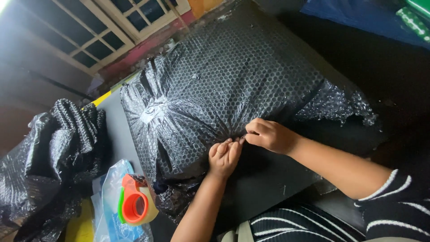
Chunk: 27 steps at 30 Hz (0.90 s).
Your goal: The person secures a package wrapped in black bubble wrap using a tape dispenser. They apply clear tape to the seams and edges, smoothing it down to ensure the package is sealed.
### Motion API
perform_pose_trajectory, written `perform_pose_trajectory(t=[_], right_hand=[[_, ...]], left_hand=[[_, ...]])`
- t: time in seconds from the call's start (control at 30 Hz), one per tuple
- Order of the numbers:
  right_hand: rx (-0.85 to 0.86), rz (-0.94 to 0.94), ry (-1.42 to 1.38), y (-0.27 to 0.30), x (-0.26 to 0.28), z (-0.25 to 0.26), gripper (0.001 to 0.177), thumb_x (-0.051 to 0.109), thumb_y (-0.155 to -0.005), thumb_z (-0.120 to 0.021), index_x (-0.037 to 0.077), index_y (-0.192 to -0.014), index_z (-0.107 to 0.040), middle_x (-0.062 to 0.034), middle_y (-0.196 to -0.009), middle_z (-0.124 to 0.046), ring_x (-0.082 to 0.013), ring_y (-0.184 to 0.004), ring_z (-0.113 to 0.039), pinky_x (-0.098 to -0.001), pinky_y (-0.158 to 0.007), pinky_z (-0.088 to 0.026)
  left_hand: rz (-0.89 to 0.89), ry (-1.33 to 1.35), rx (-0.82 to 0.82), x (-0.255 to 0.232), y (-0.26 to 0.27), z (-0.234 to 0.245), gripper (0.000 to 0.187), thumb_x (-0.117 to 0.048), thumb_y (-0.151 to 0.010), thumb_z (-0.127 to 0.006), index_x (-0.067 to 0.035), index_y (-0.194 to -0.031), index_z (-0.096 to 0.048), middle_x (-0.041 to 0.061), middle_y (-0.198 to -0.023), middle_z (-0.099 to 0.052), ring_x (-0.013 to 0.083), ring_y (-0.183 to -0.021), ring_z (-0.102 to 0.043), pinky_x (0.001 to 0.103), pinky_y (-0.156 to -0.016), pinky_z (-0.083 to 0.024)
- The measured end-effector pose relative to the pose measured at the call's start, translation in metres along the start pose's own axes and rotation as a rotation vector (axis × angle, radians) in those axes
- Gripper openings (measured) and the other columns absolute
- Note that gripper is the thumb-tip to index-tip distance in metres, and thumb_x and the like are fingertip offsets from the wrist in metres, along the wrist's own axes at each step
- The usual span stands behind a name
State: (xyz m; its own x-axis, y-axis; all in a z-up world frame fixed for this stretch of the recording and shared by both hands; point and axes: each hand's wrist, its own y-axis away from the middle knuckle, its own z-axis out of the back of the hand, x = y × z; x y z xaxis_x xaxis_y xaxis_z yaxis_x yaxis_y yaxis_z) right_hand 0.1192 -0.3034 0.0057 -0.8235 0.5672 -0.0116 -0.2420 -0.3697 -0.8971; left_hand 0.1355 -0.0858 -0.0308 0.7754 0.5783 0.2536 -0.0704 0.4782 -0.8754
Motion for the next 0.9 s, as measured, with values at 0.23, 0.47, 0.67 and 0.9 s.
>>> perform_pose_trajectory(t=[0.23, 0.47, 0.67, 0.9], right_hand=[[-0.05, 0.152, 0.141, -0.035, 0.028, 0.036, 0.009, 0.011, -0.097, -0.07, 0.013, -0.089, -0.073, -0.0054, -0.091, -0.068, -0.0216, -0.074, -0.065, -0.0322, -0.065, -0.054], [-0.032, 0.234, 0.174, -0.026, 0.002, 0.026, 0.011, 0.007, -0.097, -0.067, 0.008, -0.091, -0.077, -0.0062, -0.104, -0.077, -0.0225, -0.078, -0.067, -0.0298, -0.061, -0.051], [0.025, 0.229, 0.35, -0.011, -0.001, 0.014, 0.01, 0.019, -0.098, -0.069, 0.016, -0.097, -0.078, 0.0032, -0.112, -0.074, -0.0164, -0.08, -0.06, -0.0285, -0.063, -0.047], [0.075, 0.151, 0.314, -0.009, 0.0, 0.011, 0.018, 0.027, -0.102, -0.061, 0.015, -0.104, -0.075, 0.0039, -0.116, -0.072, -0.0176, -0.076, -0.057, -0.0298, -0.059, -0.044]], left_hand=[[0.001, 0.0, 0.003, -0.001, 0.0, 0.001, 0.002, -0.014, -0.09, -0.076, -0.013, -0.09, -0.074, 0.0, -0.077, -0.067, 0.0188, -0.085, -0.068, 0.029, -0.068, -0.057], [-0.003, -0.008, -0.009, -0.002, -0.008, 0.004, 0.002, -0.014, -0.091, -0.074, -0.012, -0.09, -0.073, 0.001, -0.079, -0.068, 0.0196, -0.083, -0.068, 0.03, -0.069, -0.057], [-0.005, 0.036, -0.063, -0.003, -0.01, 0.008, 0.019, -0.014, -0.08, -0.086, -0.012, -0.094, -0.074, 0.005, -0.083, -0.07, 0.0219, -0.076, -0.07, 0.033, -0.068, -0.058], [-0.007, 0.038, -0.074, -0.005, -0.017, 0.011, 0.015, -0.017, -0.083, -0.081, -0.012, -0.096, -0.074, 0.005, -0.085, -0.07, 0.022, -0.077, -0.072, 0.032, -0.07, -0.058]])
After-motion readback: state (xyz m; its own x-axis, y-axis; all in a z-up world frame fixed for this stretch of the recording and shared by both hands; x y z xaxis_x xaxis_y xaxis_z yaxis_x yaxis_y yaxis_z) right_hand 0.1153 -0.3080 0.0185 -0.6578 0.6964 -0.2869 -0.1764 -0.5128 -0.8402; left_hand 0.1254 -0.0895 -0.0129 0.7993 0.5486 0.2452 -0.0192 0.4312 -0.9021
